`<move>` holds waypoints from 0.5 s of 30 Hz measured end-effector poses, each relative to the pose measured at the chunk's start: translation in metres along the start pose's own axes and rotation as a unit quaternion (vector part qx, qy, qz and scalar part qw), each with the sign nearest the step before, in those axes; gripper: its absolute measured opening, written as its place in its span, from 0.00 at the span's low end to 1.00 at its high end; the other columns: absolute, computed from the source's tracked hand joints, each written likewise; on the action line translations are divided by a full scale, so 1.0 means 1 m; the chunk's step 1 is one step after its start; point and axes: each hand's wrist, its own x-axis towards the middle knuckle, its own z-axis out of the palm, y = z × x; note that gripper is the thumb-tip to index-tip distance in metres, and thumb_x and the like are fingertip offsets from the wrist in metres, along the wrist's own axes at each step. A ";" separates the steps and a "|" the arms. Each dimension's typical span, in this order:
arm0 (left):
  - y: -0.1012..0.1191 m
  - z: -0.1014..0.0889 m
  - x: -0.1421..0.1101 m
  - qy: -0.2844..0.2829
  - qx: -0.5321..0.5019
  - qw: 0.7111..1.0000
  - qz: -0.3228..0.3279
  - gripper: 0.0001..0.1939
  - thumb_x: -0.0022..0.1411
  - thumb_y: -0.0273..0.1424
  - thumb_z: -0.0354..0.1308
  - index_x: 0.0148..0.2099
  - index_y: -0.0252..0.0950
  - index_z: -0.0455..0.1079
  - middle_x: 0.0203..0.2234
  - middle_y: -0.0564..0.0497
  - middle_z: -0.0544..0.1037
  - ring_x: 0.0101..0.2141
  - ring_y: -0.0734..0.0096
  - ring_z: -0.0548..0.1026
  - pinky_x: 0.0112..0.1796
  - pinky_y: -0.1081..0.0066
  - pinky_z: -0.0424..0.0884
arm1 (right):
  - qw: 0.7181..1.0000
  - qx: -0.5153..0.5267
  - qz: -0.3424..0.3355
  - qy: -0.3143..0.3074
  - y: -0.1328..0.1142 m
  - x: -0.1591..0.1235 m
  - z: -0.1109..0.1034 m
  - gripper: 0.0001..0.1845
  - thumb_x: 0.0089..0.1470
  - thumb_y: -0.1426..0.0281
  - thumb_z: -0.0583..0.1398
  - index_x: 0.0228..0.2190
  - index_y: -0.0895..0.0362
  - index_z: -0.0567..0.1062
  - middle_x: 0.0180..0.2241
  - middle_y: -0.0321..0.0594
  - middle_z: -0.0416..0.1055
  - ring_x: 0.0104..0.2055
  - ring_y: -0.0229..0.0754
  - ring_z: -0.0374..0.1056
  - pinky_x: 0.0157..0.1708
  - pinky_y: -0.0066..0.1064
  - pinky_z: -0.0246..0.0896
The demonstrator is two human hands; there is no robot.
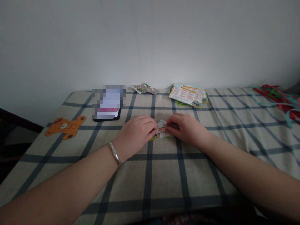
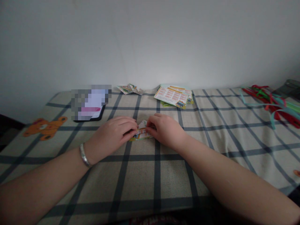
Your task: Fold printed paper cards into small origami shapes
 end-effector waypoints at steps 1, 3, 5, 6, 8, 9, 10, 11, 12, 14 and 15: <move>0.000 0.000 0.000 0.001 0.001 1.000 -0.002 0.06 0.65 0.29 0.55 0.39 0.33 0.72 0.37 0.47 0.77 0.43 0.62 0.74 0.48 0.60 0.71 | 1.000 0.005 0.001 0.001 0.000 0.000 0.000 0.04 0.57 0.71 0.59 0.34 0.57 0.74 0.33 0.39 0.72 0.35 0.40 0.66 0.35 0.29 0.58; 0.000 0.000 -0.001 0.009 0.003 1.000 -0.007 0.05 0.65 0.28 0.55 0.41 0.34 0.72 0.37 0.48 0.77 0.43 0.63 0.74 0.48 0.60 0.71 | 1.000 0.011 0.000 0.002 0.001 -0.001 -0.001 0.04 0.56 0.72 0.59 0.34 0.57 0.74 0.34 0.39 0.72 0.36 0.40 0.66 0.36 0.29 0.58; 0.000 0.000 -0.001 0.008 0.010 1.000 0.001 0.05 0.64 0.26 0.55 0.41 0.35 0.72 0.37 0.49 0.77 0.42 0.64 0.74 0.46 0.61 0.71 | 1.000 0.012 0.000 0.002 0.001 -0.001 -0.001 0.04 0.56 0.72 0.59 0.34 0.57 0.75 0.34 0.39 0.72 0.36 0.40 0.66 0.36 0.30 0.59; -0.001 -0.001 0.000 0.003 0.015 1.000 0.009 0.06 0.64 0.26 0.55 0.41 0.35 0.72 0.37 0.49 0.77 0.41 0.64 0.74 0.45 0.62 0.71 | 1.000 0.013 0.001 0.001 0.001 -0.001 0.000 0.04 0.56 0.72 0.59 0.34 0.57 0.75 0.34 0.40 0.72 0.36 0.40 0.67 0.36 0.30 0.59; -0.001 -0.003 0.000 -0.010 0.024 0.999 0.022 0.06 0.64 0.25 0.55 0.39 0.36 0.73 0.37 0.50 0.77 0.40 0.64 0.74 0.42 0.63 0.71 | 1.000 0.013 0.002 0.001 0.000 -0.001 0.000 0.04 0.56 0.73 0.59 0.34 0.57 0.75 0.34 0.40 0.71 0.36 0.40 0.67 0.36 0.30 0.59; -0.001 -0.003 0.000 -0.017 0.026 0.999 0.024 0.07 0.64 0.25 0.55 0.39 0.36 0.74 0.36 0.50 0.77 0.40 0.65 0.73 0.42 0.64 0.71 | 1.000 0.012 0.003 0.001 0.000 0.000 0.001 0.04 0.56 0.73 0.59 0.34 0.58 0.75 0.34 0.40 0.72 0.36 0.40 0.67 0.36 0.30 0.59; -0.001 -0.004 0.000 -0.021 0.028 0.999 0.024 0.07 0.64 0.25 0.54 0.39 0.35 0.74 0.37 0.49 0.76 0.40 0.65 0.73 0.42 0.64 0.71 | 1.000 0.010 0.003 0.001 0.000 0.000 0.001 0.04 0.56 0.74 0.59 0.34 0.58 0.75 0.34 0.40 0.72 0.36 0.40 0.67 0.36 0.30 0.59; -0.001 -0.004 0.000 -0.026 0.029 0.999 0.025 0.07 0.65 0.25 0.54 0.40 0.35 0.74 0.37 0.49 0.76 0.40 0.65 0.73 0.42 0.64 0.71 | 1.000 0.008 0.003 0.001 -0.001 0.000 0.001 0.04 0.56 0.74 0.59 0.34 0.58 0.75 0.34 0.40 0.72 0.36 0.40 0.67 0.36 0.29 0.59; -0.001 -0.005 0.000 -0.030 0.032 0.999 0.030 0.07 0.65 0.26 0.54 0.41 0.35 0.74 0.38 0.48 0.76 0.41 0.65 0.72 0.43 0.63 0.71 | 1.000 0.006 0.003 0.000 -0.001 0.001 0.001 0.04 0.56 0.75 0.59 0.34 0.58 0.75 0.34 0.40 0.72 0.36 0.40 0.67 0.36 0.29 0.59; -0.001 -0.004 -0.001 -0.033 0.037 0.998 0.049 0.08 0.65 0.27 0.54 0.42 0.36 0.74 0.40 0.48 0.75 0.43 0.64 0.72 0.45 0.62 0.71 | 1.000 0.002 0.004 -0.001 -0.002 0.001 0.001 0.04 0.56 0.75 0.59 0.33 0.58 0.75 0.33 0.40 0.72 0.36 0.40 0.66 0.36 0.29 0.59; -0.001 -0.004 -0.001 -0.032 0.038 0.997 0.060 0.08 0.65 0.27 0.54 0.43 0.36 0.74 0.41 0.48 0.75 0.44 0.64 0.72 0.46 0.61 0.71 | 1.000 0.002 0.004 -0.001 -0.002 0.001 0.001 0.04 0.56 0.75 0.59 0.34 0.58 0.75 0.33 0.40 0.72 0.36 0.40 0.66 0.36 0.29 0.59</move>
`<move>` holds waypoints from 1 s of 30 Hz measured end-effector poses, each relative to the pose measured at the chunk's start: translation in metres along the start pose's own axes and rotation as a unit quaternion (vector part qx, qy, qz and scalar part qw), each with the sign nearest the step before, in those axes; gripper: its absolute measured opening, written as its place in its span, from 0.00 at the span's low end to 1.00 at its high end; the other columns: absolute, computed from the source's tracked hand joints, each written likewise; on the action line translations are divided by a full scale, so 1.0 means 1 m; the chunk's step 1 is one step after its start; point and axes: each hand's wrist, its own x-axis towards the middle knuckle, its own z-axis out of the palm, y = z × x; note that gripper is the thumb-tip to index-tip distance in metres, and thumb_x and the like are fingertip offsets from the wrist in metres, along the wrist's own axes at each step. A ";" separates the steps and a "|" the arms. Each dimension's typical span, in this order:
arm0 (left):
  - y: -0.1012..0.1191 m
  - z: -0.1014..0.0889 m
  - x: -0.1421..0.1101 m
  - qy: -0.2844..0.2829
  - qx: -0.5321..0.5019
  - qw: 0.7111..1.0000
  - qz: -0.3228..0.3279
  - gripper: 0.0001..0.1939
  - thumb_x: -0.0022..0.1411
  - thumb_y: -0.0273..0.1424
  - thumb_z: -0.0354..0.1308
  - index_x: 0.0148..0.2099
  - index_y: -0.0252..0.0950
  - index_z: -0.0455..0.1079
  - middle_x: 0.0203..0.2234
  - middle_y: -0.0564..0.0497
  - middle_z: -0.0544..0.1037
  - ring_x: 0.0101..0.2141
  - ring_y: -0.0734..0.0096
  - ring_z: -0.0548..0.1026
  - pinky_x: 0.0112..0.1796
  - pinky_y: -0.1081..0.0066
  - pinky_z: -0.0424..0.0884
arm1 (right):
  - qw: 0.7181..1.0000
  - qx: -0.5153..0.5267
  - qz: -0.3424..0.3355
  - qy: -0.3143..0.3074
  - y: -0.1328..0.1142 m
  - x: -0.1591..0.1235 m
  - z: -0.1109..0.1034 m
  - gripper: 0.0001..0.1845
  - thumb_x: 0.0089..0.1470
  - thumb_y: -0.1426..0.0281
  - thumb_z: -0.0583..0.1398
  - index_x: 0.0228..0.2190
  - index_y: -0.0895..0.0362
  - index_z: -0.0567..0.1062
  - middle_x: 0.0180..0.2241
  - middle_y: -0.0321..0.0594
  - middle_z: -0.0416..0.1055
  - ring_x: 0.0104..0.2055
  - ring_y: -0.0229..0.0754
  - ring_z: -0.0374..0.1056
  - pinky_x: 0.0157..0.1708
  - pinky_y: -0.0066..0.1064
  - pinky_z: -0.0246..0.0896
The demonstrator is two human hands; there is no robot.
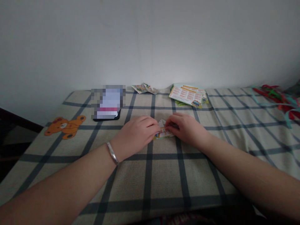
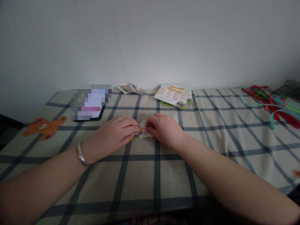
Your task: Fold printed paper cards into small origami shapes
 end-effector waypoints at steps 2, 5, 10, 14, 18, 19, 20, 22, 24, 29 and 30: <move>0.000 0.001 -0.001 0.009 0.000 1.000 0.018 0.09 0.65 0.26 0.54 0.44 0.38 0.74 0.43 0.50 0.76 0.45 0.63 0.71 0.47 0.60 0.71 | 1.000 0.000 -0.001 0.002 0.000 0.000 0.001 0.04 0.56 0.75 0.59 0.34 0.58 0.75 0.33 0.40 0.72 0.36 0.40 0.66 0.36 0.29 0.58; 0.000 0.003 -0.003 0.012 -0.004 0.999 0.029 0.10 0.66 0.26 0.53 0.45 0.39 0.73 0.44 0.51 0.76 0.46 0.64 0.71 0.48 0.60 0.71 | 1.000 0.006 -0.007 0.008 0.001 -0.001 0.001 0.04 0.56 0.75 0.59 0.33 0.58 0.75 0.33 0.40 0.71 0.36 0.39 0.66 0.36 0.29 0.58; -0.001 0.003 -0.004 0.005 0.000 0.999 0.036 0.12 0.66 0.26 0.52 0.47 0.39 0.73 0.44 0.50 0.76 0.47 0.64 0.71 0.48 0.61 0.71 | 0.999 0.035 -0.023 0.000 0.009 -0.003 -0.003 0.05 0.55 0.76 0.59 0.32 0.57 0.76 0.33 0.38 0.71 0.34 0.37 0.66 0.35 0.27 0.58; 0.001 0.001 -0.004 0.007 0.008 0.999 0.040 0.12 0.66 0.26 0.52 0.48 0.38 0.73 0.45 0.49 0.77 0.47 0.63 0.71 0.48 0.60 0.71 | 0.998 0.040 -0.050 -0.022 0.019 -0.005 -0.010 0.06 0.55 0.76 0.59 0.32 0.57 0.77 0.33 0.37 0.70 0.33 0.36 0.65 0.35 0.26 0.59; 0.003 -0.003 -0.004 0.003 0.016 0.999 0.043 0.13 0.65 0.27 0.52 0.49 0.38 0.73 0.45 0.49 0.77 0.48 0.62 0.72 0.48 0.59 0.71 | 0.996 0.034 -0.074 -0.041 0.023 -0.006 -0.015 0.07 0.56 0.75 0.59 0.33 0.56 0.78 0.33 0.38 0.70 0.34 0.36 0.66 0.35 0.27 0.60; 0.004 -0.004 -0.004 0.001 0.020 0.999 0.044 0.13 0.65 0.27 0.52 0.50 0.38 0.72 0.45 0.49 0.77 0.47 0.62 0.72 0.48 0.59 0.71 | 0.995 0.027 -0.081 -0.040 0.023 -0.006 -0.016 0.07 0.57 0.74 0.59 0.32 0.56 0.78 0.34 0.38 0.71 0.34 0.36 0.66 0.36 0.28 0.60; 0.005 -0.005 -0.004 -0.001 0.027 0.999 0.045 0.13 0.66 0.28 0.52 0.50 0.38 0.72 0.45 0.49 0.77 0.47 0.62 0.72 0.47 0.58 0.71 | 0.995 0.017 -0.093 -0.039 0.022 -0.007 -0.017 0.07 0.57 0.74 0.58 0.32 0.56 0.78 0.35 0.39 0.71 0.36 0.37 0.66 0.37 0.29 0.60; 0.007 -0.007 -0.003 -0.002 0.041 0.998 0.048 0.12 0.66 0.28 0.52 0.49 0.38 0.73 0.45 0.49 0.77 0.46 0.61 0.72 0.46 0.58 0.72 | 0.991 -0.008 -0.126 -0.038 0.018 -0.008 -0.018 0.09 0.59 0.73 0.58 0.34 0.55 0.79 0.37 0.40 0.73 0.38 0.39 0.66 0.39 0.31 0.60; 0.008 -0.008 -0.003 -0.001 0.051 0.997 0.053 0.11 0.66 0.28 0.52 0.48 0.37 0.73 0.44 0.49 0.77 0.46 0.61 0.73 0.46 0.58 0.72 | 0.986 -0.032 -0.158 -0.044 0.014 -0.010 -0.019 0.12 0.60 0.74 0.56 0.38 0.52 0.79 0.38 0.40 0.74 0.40 0.40 0.66 0.40 0.32 0.59; 0.006 -0.008 -0.004 -0.002 0.053 0.997 0.060 0.11 0.65 0.29 0.53 0.48 0.38 0.72 0.45 0.49 0.77 0.47 0.61 0.72 0.47 0.59 0.70 | 0.973 -0.099 -0.201 -0.053 0.008 -0.011 -0.018 0.16 0.60 0.75 0.56 0.45 0.49 0.77 0.39 0.39 0.75 0.40 0.41 0.66 0.43 0.35 0.56; 0.006 -0.008 -0.004 -0.003 0.051 0.997 0.061 0.11 0.65 0.29 0.53 0.48 0.38 0.72 0.45 0.49 0.77 0.47 0.61 0.72 0.47 0.59 0.70 | 0.971 -0.111 -0.206 -0.052 0.008 -0.011 -0.017 0.16 0.59 0.75 0.56 0.46 0.49 0.77 0.39 0.38 0.75 0.40 0.41 0.67 0.43 0.36 0.56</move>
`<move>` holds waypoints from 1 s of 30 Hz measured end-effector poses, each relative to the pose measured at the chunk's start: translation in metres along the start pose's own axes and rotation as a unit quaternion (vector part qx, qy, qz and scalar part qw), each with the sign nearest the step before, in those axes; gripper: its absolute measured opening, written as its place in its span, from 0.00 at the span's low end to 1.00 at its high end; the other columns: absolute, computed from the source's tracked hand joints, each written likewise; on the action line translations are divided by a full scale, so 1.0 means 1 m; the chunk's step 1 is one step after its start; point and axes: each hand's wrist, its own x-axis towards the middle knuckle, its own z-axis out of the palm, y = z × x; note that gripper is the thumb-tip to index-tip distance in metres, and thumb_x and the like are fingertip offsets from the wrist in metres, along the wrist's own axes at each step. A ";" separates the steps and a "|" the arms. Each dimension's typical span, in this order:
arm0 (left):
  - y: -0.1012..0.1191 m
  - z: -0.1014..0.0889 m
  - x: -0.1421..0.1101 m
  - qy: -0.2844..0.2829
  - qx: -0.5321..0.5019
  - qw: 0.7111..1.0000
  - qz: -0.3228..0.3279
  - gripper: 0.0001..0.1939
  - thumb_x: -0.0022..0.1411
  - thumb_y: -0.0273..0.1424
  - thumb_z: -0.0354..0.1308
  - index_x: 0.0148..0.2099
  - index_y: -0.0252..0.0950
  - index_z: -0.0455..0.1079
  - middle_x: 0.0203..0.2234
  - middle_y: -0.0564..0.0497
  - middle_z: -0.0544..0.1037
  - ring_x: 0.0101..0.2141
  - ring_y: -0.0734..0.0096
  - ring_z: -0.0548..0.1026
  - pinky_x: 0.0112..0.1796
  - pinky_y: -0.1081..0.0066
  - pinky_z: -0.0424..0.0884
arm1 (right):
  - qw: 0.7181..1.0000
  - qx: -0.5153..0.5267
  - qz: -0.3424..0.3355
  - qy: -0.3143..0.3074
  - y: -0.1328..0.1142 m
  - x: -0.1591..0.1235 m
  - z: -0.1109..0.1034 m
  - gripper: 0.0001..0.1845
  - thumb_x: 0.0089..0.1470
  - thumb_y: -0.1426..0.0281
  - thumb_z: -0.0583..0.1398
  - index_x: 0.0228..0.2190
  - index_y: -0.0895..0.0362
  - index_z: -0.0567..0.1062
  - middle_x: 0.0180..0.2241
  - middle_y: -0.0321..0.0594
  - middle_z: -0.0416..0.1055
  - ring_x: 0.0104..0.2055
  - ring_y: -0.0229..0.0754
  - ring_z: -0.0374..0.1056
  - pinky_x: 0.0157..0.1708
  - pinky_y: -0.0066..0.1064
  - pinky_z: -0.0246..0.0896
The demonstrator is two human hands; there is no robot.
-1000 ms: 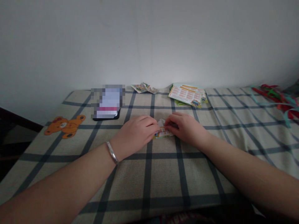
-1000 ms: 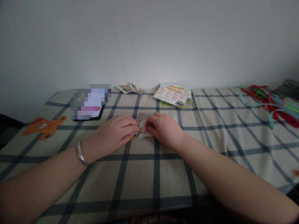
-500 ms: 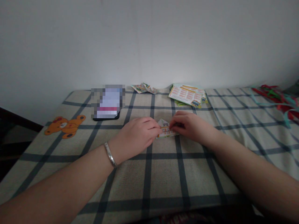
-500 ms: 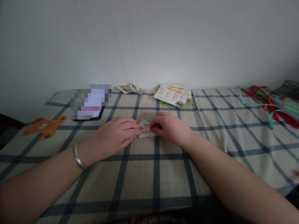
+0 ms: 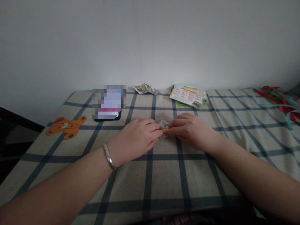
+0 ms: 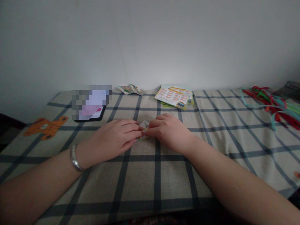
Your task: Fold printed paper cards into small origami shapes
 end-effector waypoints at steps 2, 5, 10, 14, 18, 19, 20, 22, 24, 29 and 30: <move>0.000 -0.001 0.000 -0.005 -0.002 1.000 0.004 0.11 0.65 0.30 0.53 0.48 0.38 0.72 0.46 0.49 0.76 0.48 0.61 0.72 0.48 0.59 0.69 | 1.000 -0.022 -0.001 -0.003 0.000 0.000 0.000 0.15 0.59 0.74 0.57 0.46 0.49 0.77 0.40 0.38 0.75 0.40 0.42 0.67 0.43 0.36 0.55; 0.002 -0.003 0.002 -0.010 0.010 1.000 -0.001 0.10 0.65 0.31 0.53 0.46 0.38 0.72 0.44 0.49 0.77 0.47 0.60 0.72 0.47 0.58 0.69 | 0.998 -0.056 0.004 -0.010 -0.001 0.001 0.000 0.15 0.59 0.74 0.57 0.45 0.49 0.76 0.41 0.38 0.75 0.39 0.42 0.66 0.41 0.35 0.55; 0.005 -0.006 0.006 -0.035 0.030 0.999 0.008 0.09 0.65 0.30 0.52 0.45 0.38 0.71 0.42 0.49 0.77 0.46 0.59 0.72 0.49 0.55 0.68 | 0.996 -0.084 0.006 -0.023 -0.004 0.004 0.000 0.13 0.59 0.73 0.57 0.44 0.49 0.76 0.43 0.38 0.73 0.40 0.43 0.66 0.40 0.36 0.56; 0.003 -0.008 0.005 -0.033 0.038 0.999 0.016 0.11 0.62 0.28 0.54 0.47 0.37 0.71 0.43 0.50 0.77 0.49 0.59 0.71 0.59 0.49 0.57 | 0.997 -0.071 0.022 -0.028 -0.004 0.005 -0.001 0.14 0.57 0.75 0.58 0.43 0.48 0.76 0.43 0.39 0.73 0.40 0.44 0.66 0.40 0.36 0.56; 0.000 -0.011 0.004 -0.038 0.034 0.999 0.004 0.12 0.60 0.26 0.55 0.47 0.38 0.71 0.44 0.50 0.77 0.53 0.57 0.69 0.62 0.45 0.49 | 0.998 -0.054 0.032 -0.026 -0.004 0.002 -0.004 0.18 0.56 0.76 0.58 0.44 0.46 0.77 0.44 0.38 0.73 0.41 0.44 0.66 0.41 0.36 0.57; 0.000 -0.012 0.004 -0.044 0.031 0.999 0.004 0.12 0.60 0.26 0.55 0.47 0.39 0.71 0.45 0.51 0.77 0.53 0.58 0.69 0.62 0.45 0.50 | 0.998 -0.050 0.035 -0.025 -0.003 0.001 -0.005 0.18 0.55 0.76 0.58 0.44 0.46 0.77 0.44 0.38 0.73 0.41 0.44 0.67 0.42 0.36 0.57; 0.000 -0.013 0.003 -0.048 0.029 0.998 0.004 0.13 0.60 0.25 0.54 0.47 0.39 0.71 0.45 0.51 0.77 0.53 0.58 0.69 0.62 0.45 0.50 | 0.998 -0.046 0.038 -0.024 -0.003 0.000 -0.005 0.18 0.55 0.76 0.58 0.44 0.45 0.77 0.44 0.37 0.73 0.41 0.44 0.67 0.42 0.36 0.58; -0.001 -0.014 0.003 -0.055 0.026 0.998 0.004 0.14 0.60 0.24 0.54 0.47 0.40 0.72 0.46 0.52 0.76 0.53 0.58 0.69 0.62 0.46 0.50 | 0.998 -0.043 0.046 -0.025 -0.001 -0.002 -0.007 0.18 0.56 0.77 0.57 0.42 0.45 0.78 0.44 0.36 0.74 0.41 0.43 0.67 0.41 0.36 0.58; -0.002 -0.015 0.002 -0.057 0.025 0.998 0.004 0.15 0.61 0.23 0.53 0.49 0.40 0.72 0.47 0.52 0.76 0.52 0.59 0.69 0.62 0.46 0.51 | 0.997 -0.044 0.048 -0.028 0.002 -0.003 -0.008 0.18 0.55 0.77 0.56 0.40 0.46 0.79 0.43 0.36 0.74 0.40 0.43 0.68 0.40 0.35 0.58; -0.005 -0.015 0.000 -0.058 0.017 0.998 0.002 0.15 0.63 0.23 0.50 0.48 0.40 0.73 0.43 0.53 0.78 0.50 0.63 0.71 0.62 0.48 0.51 | 0.997 -0.037 0.051 -0.036 0.009 -0.007 -0.013 0.16 0.54 0.77 0.57 0.37 0.48 0.80 0.42 0.36 0.75 0.39 0.42 0.70 0.38 0.34 0.59; -0.006 -0.016 0.000 -0.058 0.015 0.998 0.000 0.15 0.63 0.22 0.50 0.47 0.40 0.73 0.43 0.53 0.78 0.49 0.63 0.71 0.62 0.48 0.51 | 0.997 -0.034 0.053 -0.037 0.010 -0.009 -0.013 0.16 0.54 0.77 0.57 0.37 0.47 0.80 0.42 0.35 0.76 0.39 0.42 0.70 0.38 0.34 0.59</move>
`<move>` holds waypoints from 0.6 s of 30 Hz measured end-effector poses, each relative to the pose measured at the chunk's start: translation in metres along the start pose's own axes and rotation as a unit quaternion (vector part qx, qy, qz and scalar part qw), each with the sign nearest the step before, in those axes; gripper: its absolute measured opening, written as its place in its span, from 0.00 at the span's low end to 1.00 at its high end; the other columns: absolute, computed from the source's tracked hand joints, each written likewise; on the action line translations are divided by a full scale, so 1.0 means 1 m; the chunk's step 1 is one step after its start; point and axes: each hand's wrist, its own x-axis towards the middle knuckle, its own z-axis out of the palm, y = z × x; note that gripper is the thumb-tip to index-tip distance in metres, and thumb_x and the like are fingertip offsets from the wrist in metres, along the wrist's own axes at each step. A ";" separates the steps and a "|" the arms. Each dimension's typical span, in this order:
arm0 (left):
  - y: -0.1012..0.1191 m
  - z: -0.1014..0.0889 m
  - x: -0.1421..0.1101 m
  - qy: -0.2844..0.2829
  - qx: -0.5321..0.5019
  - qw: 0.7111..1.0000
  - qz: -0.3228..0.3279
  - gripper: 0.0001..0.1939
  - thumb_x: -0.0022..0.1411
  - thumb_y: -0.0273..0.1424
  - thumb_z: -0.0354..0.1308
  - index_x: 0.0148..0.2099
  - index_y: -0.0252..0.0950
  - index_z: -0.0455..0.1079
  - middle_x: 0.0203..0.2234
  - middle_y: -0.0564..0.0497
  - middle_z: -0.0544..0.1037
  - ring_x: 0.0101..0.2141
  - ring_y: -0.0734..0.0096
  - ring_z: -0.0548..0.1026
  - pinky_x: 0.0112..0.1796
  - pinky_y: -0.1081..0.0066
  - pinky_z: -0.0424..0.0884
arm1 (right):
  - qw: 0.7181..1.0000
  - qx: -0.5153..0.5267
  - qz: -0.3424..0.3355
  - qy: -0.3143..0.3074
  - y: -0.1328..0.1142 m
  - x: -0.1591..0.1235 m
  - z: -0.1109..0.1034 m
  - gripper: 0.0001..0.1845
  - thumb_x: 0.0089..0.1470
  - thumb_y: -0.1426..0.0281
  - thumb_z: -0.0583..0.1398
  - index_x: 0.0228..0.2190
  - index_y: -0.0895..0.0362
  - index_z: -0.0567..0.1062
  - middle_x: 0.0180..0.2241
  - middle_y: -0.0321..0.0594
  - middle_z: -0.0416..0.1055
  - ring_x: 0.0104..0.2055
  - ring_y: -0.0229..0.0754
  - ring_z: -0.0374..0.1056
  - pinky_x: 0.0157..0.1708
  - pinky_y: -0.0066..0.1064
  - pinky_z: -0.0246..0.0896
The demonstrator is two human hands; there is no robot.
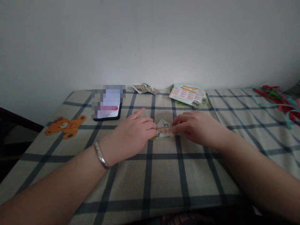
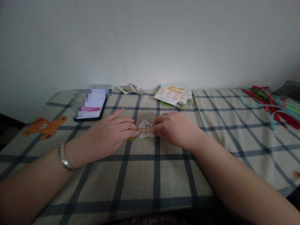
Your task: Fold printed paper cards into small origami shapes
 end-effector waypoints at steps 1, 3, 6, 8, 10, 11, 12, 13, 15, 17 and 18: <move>-0.001 0.000 0.000 0.001 -0.003 1.000 -0.001 0.15 0.63 0.22 0.49 0.47 0.40 0.73 0.42 0.53 0.78 0.48 0.64 0.71 0.62 0.48 0.51 | 1.000 0.003 0.001 -0.001 0.001 -0.001 -0.001 0.16 0.55 0.76 0.57 0.37 0.47 0.80 0.42 0.35 0.76 0.39 0.42 0.70 0.38 0.34 0.60; -0.002 0.000 -0.001 0.003 -0.008 1.000 -0.004 0.15 0.63 0.22 0.49 0.45 0.40 0.74 0.42 0.54 0.78 0.48 0.65 0.72 0.62 0.48 0.51 | 1.000 0.005 0.003 0.000 0.002 -0.003 -0.001 0.16 0.55 0.76 0.57 0.38 0.46 0.80 0.42 0.33 0.76 0.39 0.41 0.71 0.38 0.33 0.60; -0.002 -0.001 -0.001 0.004 -0.013 1.000 -0.007 0.13 0.63 0.23 0.50 0.44 0.39 0.74 0.42 0.53 0.78 0.47 0.64 0.72 0.62 0.47 0.52 | 1.000 -0.004 0.011 0.002 0.004 -0.006 -0.002 0.17 0.54 0.77 0.57 0.38 0.45 0.80 0.42 0.32 0.76 0.38 0.41 0.72 0.37 0.32 0.61; -0.002 -0.001 -0.001 0.005 -0.014 1.000 -0.008 0.14 0.63 0.22 0.50 0.44 0.39 0.74 0.42 0.53 0.79 0.47 0.64 0.72 0.61 0.47 0.52 | 1.000 -0.007 0.017 0.001 0.004 -0.007 -0.003 0.18 0.54 0.77 0.57 0.38 0.45 0.80 0.42 0.32 0.76 0.39 0.40 0.72 0.36 0.32 0.61; -0.002 -0.002 -0.001 0.006 -0.016 1.000 -0.010 0.14 0.62 0.22 0.50 0.43 0.39 0.75 0.42 0.54 0.79 0.47 0.64 0.73 0.61 0.47 0.53 | 1.000 -0.007 0.021 -0.004 0.005 -0.007 -0.003 0.18 0.54 0.77 0.57 0.38 0.45 0.81 0.42 0.32 0.76 0.39 0.40 0.73 0.36 0.32 0.62; -0.002 -0.003 -0.001 0.005 -0.019 1.000 -0.011 0.14 0.62 0.22 0.50 0.43 0.39 0.75 0.42 0.54 0.79 0.47 0.64 0.73 0.61 0.47 0.54 | 1.000 -0.006 0.022 -0.008 0.005 -0.007 -0.004 0.18 0.53 0.77 0.57 0.38 0.45 0.81 0.42 0.32 0.76 0.39 0.40 0.73 0.36 0.32 0.62; -0.002 -0.004 -0.001 0.006 -0.022 1.000 -0.013 0.14 0.62 0.22 0.50 0.43 0.39 0.75 0.42 0.54 0.79 0.46 0.64 0.73 0.60 0.47 0.55 | 1.000 -0.006 0.022 -0.012 0.005 -0.007 -0.004 0.18 0.53 0.78 0.57 0.38 0.45 0.81 0.42 0.31 0.77 0.39 0.40 0.73 0.37 0.32 0.62; -0.001 -0.005 -0.001 0.007 -0.027 1.000 -0.014 0.14 0.62 0.22 0.50 0.42 0.39 0.75 0.42 0.54 0.80 0.46 0.64 0.74 0.60 0.46 0.55 | 1.000 -0.006 0.021 -0.015 0.005 -0.007 -0.005 0.18 0.53 0.78 0.57 0.38 0.45 0.81 0.42 0.31 0.77 0.39 0.40 0.73 0.37 0.31 0.62; -0.001 -0.006 -0.002 0.011 -0.038 0.999 -0.015 0.14 0.61 0.21 0.50 0.42 0.39 0.75 0.42 0.54 0.80 0.46 0.65 0.74 0.60 0.46 0.55 | 1.000 -0.009 0.023 -0.017 0.005 -0.008 -0.006 0.18 0.52 0.78 0.57 0.37 0.45 0.81 0.42 0.31 0.77 0.39 0.40 0.73 0.36 0.31 0.63; -0.001 -0.006 -0.003 0.011 -0.044 0.999 -0.013 0.15 0.62 0.21 0.49 0.42 0.39 0.75 0.42 0.54 0.80 0.46 0.66 0.75 0.60 0.46 0.55 | 0.999 -0.013 0.028 -0.013 0.004 -0.008 -0.007 0.19 0.52 0.78 0.57 0.37 0.44 0.81 0.42 0.30 0.77 0.38 0.39 0.73 0.35 0.31 0.63; -0.002 -0.007 -0.004 0.010 -0.044 0.999 -0.014 0.14 0.62 0.22 0.49 0.41 0.39 0.75 0.43 0.55 0.80 0.46 0.66 0.75 0.60 0.46 0.56 | 0.999 -0.014 0.029 -0.010 0.004 -0.008 -0.007 0.18 0.52 0.78 0.57 0.36 0.45 0.81 0.41 0.30 0.77 0.38 0.39 0.73 0.35 0.31 0.63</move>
